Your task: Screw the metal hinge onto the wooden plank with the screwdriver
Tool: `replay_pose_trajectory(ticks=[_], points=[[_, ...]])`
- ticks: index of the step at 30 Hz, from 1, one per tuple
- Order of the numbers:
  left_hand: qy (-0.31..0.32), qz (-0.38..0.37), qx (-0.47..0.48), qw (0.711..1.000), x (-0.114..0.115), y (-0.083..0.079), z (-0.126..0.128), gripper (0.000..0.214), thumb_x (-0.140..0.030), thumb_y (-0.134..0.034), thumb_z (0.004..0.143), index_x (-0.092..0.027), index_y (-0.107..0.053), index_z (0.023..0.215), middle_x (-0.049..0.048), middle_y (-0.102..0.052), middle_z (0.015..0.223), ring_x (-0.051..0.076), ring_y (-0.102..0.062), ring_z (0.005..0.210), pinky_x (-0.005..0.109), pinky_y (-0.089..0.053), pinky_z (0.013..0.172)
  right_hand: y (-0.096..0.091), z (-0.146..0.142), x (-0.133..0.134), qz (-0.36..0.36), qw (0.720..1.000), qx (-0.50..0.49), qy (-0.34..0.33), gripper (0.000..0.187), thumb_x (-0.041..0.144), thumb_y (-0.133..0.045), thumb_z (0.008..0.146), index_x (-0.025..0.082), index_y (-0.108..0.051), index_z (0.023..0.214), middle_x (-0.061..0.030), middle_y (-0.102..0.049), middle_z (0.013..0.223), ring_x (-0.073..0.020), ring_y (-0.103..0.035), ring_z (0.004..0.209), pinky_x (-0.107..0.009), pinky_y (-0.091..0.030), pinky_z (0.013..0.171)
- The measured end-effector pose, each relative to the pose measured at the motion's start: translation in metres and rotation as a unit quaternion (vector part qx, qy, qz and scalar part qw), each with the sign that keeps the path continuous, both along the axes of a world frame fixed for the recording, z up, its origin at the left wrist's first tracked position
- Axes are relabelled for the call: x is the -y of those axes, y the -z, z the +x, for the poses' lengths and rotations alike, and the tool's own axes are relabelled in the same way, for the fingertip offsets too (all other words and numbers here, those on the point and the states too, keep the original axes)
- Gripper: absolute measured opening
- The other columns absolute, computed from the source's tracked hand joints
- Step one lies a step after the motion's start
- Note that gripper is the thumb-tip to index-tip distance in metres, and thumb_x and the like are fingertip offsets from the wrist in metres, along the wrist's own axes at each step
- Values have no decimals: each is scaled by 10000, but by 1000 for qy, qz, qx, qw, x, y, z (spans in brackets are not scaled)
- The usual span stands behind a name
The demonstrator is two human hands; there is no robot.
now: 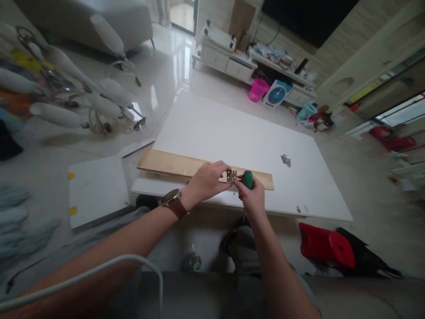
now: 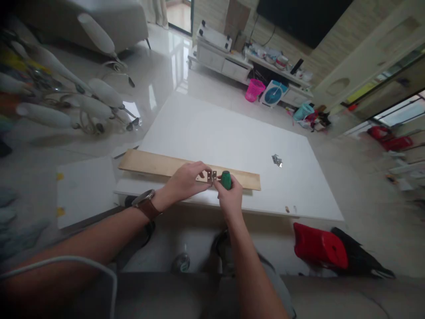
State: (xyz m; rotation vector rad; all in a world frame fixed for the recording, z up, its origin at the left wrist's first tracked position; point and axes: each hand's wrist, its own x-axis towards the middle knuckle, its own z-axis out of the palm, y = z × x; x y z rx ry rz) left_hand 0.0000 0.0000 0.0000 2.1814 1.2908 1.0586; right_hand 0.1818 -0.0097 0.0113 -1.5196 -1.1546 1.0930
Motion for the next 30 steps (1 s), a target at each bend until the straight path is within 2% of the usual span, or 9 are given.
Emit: replay_pose_trajectory(ticks=[8, 14, 20, 24, 30], points=[[-1, -3, 23, 1000, 1, -5, 1, 237, -183, -777, 882, -189, -679, 1097, 51, -742, 1085, 175, -702, 835, 340, -515, 803, -2, 0, -2, 28, 999, 14, 17, 380, 417, -892, 660, 184, -729, 912, 90, -569, 558, -94, -457, 453, -248, -355, 447], [-36, -6, 14, 999, -1, -9, -4, 243, -219, -803, 872, -187, -688, 1084, 46, -741, 1062, 179, -696, 834, 340, -502, 793, -4, -9, -6, 48, 999, 5, 23, 373, 430, -887, 654, 191, -710, 878, 63, -642, 657, -87, -460, 460, -254, -352, 436], [-68, -20, 31, 997, -3, -14, -8, 244, -244, -806, 879, -183, -680, 1079, 44, -740, 1074, 177, -705, 836, 347, -505, 806, -5, -22, -11, 60, 997, -27, 29, 345, 408, -870, 680, 197, -707, 899, 71, -618, 662, -80, -443, 499, -242, -344, 470], [-63, -22, 54, 996, -4, -16, -9, 255, -197, -808, 855, -184, -675, 1072, 42, -737, 1091, 164, -704, 820, 339, -511, 799, -6, -27, -12, 68, 997, -25, 34, 342, 398, -865, 680, 199, -704, 907, 65, -638, 703, -77, -456, 530, -238, -357, 497], [-51, -13, 62, 997, -5, -18, -11, 268, -156, -784, 852, -179, -670, 1093, 55, -733, 1120, 152, -692, 811, 329, -521, 794, -13, -31, -11, 57, 997, -43, 39, 347, 401, -862, 648, 205, -679, 869, 92, -575, 608, -74, -421, 470, -238, -301, 450]])
